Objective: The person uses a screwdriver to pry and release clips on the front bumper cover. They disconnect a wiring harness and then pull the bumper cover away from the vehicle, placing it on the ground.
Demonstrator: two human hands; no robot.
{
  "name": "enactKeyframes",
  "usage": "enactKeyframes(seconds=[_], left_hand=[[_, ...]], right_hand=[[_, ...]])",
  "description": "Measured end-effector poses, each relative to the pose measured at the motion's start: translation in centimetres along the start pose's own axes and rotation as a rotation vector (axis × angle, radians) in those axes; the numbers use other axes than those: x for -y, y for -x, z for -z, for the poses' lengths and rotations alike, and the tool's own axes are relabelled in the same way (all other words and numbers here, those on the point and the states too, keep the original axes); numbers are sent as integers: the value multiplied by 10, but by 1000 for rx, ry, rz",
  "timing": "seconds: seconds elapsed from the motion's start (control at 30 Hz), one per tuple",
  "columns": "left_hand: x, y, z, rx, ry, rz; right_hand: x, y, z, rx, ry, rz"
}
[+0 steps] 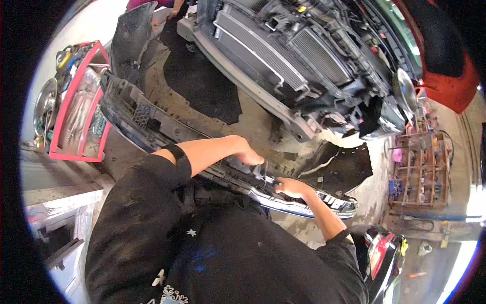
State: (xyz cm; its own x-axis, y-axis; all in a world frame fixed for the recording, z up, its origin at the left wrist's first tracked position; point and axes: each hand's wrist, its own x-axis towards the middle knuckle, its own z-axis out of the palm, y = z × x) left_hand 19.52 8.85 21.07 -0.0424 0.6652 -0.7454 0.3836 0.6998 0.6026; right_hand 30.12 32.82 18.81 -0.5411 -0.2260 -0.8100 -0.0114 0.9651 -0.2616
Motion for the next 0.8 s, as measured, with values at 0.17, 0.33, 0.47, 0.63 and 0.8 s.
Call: enactKeyframes(seconds=[0.17,0.33,0.47,0.63,0.8], left_hand=[[-34,2,-28,-48,38,49],[-67,-21,-41,-69,-10,61],[-93,-60,-52,-128,79,131],[-135,-101,-63,-193,56,194],[-189,-119,-77,-183,47,239]], right_hand=[[-23,33,-26,-10,82,233],[-60,52,-38,-19,-42,68],[-105,56,-50,29,-26,87],[-164,67,-58,51,-55,34],[-200,98,-65,38,321,392]])
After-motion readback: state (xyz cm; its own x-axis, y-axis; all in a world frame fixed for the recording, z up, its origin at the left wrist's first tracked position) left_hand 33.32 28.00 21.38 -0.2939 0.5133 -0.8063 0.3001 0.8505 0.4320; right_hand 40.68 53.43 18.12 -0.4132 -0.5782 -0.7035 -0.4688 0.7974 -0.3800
